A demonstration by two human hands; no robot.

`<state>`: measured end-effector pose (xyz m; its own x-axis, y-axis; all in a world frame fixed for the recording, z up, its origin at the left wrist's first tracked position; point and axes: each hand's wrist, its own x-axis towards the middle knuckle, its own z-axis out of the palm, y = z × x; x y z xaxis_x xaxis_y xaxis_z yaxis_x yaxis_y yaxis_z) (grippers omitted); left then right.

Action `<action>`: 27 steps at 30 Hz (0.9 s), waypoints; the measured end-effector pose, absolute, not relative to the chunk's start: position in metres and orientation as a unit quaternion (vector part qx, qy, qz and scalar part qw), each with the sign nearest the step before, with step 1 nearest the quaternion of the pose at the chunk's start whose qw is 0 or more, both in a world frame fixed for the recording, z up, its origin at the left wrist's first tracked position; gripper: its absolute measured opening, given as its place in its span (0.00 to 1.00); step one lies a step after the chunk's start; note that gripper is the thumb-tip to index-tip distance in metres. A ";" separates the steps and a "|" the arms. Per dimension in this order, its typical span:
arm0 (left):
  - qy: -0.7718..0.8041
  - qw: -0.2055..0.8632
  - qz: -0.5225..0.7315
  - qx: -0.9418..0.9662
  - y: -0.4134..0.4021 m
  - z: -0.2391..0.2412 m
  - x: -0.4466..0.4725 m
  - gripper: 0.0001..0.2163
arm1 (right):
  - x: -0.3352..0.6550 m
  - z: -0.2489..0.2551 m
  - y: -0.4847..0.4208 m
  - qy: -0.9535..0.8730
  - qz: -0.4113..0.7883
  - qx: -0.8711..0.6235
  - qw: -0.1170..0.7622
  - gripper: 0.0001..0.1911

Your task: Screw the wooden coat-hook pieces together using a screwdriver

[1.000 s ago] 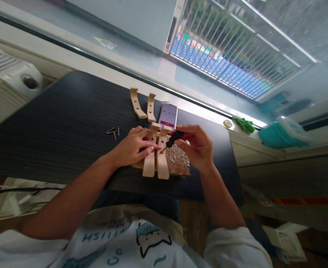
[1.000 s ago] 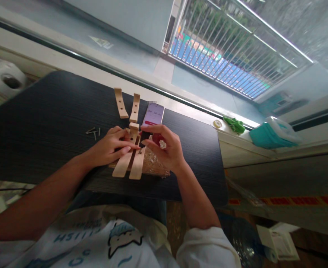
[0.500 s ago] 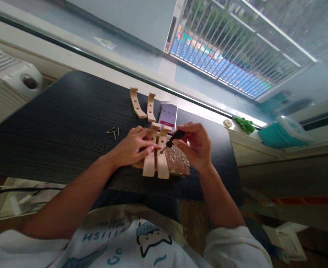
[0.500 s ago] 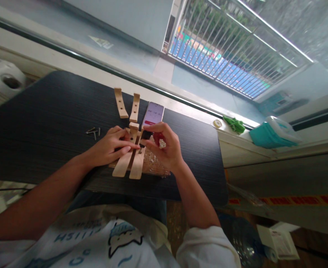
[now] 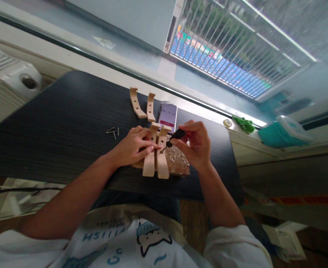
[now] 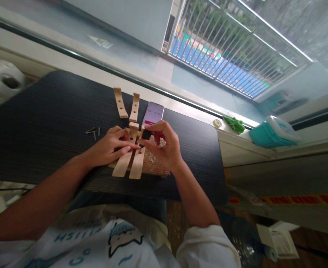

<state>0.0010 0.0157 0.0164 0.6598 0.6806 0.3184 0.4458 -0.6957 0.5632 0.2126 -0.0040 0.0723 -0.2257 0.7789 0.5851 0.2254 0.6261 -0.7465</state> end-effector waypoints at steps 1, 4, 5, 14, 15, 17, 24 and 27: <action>0.318 0.224 0.263 0.883 0.016 0.017 0.001 0.18 | 0.212 0.072 -0.004 -0.735 0.261 -0.347 0.520 0.14; 0.318 0.224 0.264 0.883 0.016 0.017 0.001 0.18 | 0.211 0.072 -0.004 -0.731 0.251 -0.363 0.521 0.15; 0.319 0.224 0.262 0.883 0.016 0.017 0.001 0.18 | 0.211 0.072 -0.004 -0.729 0.248 -0.363 0.524 0.15; 0.322 0.227 0.261 0.881 0.016 0.017 0.001 0.17 | 0.209 0.070 -0.004 -0.725 0.216 -0.376 0.535 0.16; 0.322 0.227 0.262 0.881 0.016 0.017 0.001 0.17 | 0.208 0.070 -0.004 -0.724 0.213 -0.379 0.536 0.16; 0.322 0.227 0.264 0.880 0.016 0.017 0.001 0.17 | 0.208 0.070 -0.005 -0.721 0.212 -0.382 0.537 0.16; 0.318 0.224 0.266 0.882 0.016 0.016 0.001 0.18 | 0.205 0.068 -0.005 -0.718 0.215 -0.382 0.541 0.16; 0.320 0.223 0.263 0.883 0.016 0.016 0.001 0.18 | 0.206 0.067 -0.005 -0.718 0.199 -0.397 0.536 0.17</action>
